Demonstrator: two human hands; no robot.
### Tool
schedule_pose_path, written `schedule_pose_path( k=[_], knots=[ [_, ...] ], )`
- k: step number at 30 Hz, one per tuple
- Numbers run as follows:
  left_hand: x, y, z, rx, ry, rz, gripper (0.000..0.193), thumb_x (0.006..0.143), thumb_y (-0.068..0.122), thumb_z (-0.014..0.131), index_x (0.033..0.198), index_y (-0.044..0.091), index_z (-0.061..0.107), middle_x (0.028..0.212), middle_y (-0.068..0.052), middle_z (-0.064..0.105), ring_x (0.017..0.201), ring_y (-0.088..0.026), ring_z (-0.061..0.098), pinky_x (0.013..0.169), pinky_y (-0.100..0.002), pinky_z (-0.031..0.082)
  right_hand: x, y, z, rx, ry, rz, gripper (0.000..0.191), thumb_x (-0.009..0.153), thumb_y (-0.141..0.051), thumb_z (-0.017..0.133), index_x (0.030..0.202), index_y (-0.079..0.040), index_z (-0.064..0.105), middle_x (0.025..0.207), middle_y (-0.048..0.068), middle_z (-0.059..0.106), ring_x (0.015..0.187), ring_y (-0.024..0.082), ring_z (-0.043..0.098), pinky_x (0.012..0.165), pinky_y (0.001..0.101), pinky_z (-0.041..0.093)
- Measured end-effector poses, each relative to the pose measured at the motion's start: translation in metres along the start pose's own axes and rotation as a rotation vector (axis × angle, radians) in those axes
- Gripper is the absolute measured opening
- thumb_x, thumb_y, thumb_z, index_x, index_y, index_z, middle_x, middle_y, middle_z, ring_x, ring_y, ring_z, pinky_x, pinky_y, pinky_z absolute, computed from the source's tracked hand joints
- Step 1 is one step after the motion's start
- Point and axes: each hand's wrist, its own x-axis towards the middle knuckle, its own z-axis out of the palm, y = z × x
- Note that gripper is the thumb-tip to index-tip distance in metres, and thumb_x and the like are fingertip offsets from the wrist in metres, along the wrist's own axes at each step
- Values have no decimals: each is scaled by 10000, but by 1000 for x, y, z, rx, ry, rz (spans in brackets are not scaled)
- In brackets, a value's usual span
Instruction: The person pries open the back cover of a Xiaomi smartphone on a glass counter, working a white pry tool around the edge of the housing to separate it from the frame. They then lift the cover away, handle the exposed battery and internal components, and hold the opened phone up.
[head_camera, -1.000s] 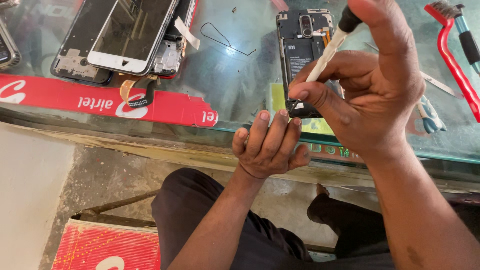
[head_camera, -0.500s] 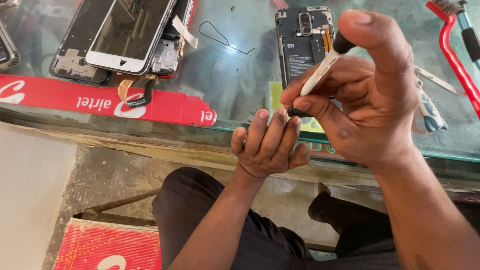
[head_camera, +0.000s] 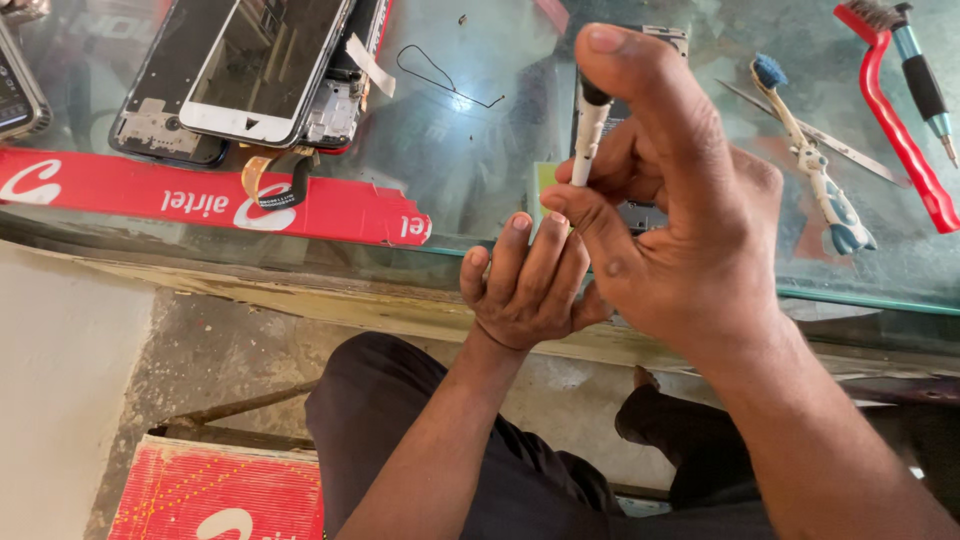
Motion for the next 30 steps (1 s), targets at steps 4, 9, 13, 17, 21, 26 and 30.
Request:
schedule_pose_path(
  k=[4,9,13,17,21,26,30],
  knots=[
    [2,-1,2,1,-13,-20,433,1101,512,416,1253,185,657,1346,-24,605,1378,-250,480,1268,-477,166,-4,4,-3,59,3,58,703,1121,32,760,1572,-100,237,957,78,721,930,136,789,824,248,691],
    [1,1,3,-11,-23,-20,453,1091,483,385,1319,193,649,1330,-19,614,1364,-237,484,1267,-472,168,-15,14,-12,276,155,282,753,1167,51,661,1578,-151,63,1145,180,732,1030,232,803,870,313,671],
    [0,0,2,-33,-27,-28,415,1091,464,430,1312,191,652,1320,-15,628,1357,-241,488,1265,-461,171,-18,19,-19,462,420,568,921,1146,72,638,1657,-112,-105,1176,200,721,1048,257,745,983,322,639],
    [0,0,-1,-46,-34,-28,419,1077,453,442,1315,182,656,1329,-15,628,1365,-244,489,1266,-468,169,-20,23,-25,260,249,452,807,1161,96,579,1635,-185,-9,1148,230,704,1042,276,764,965,330,661],
    [7,-2,-8,-87,-67,-31,422,1072,459,481,1327,181,670,1345,-18,630,1361,-245,495,1269,-458,153,-22,26,-28,331,212,639,861,1163,93,650,1681,-121,-4,1092,197,731,995,244,776,944,313,656],
    [38,-4,-40,-174,-173,-91,368,1046,397,567,1248,147,745,1274,-27,695,1285,-228,547,1169,-430,251,-23,27,-29,415,240,721,901,1110,95,677,1687,-111,17,1074,185,738,995,237,777,930,323,650],
    [86,-35,-68,-520,-270,-295,168,1023,124,708,1158,33,748,1128,-68,733,1024,-220,683,941,-392,510,-24,26,-28,467,365,726,974,1078,113,736,1689,-115,13,1064,179,744,974,233,763,935,339,630]
  ],
)
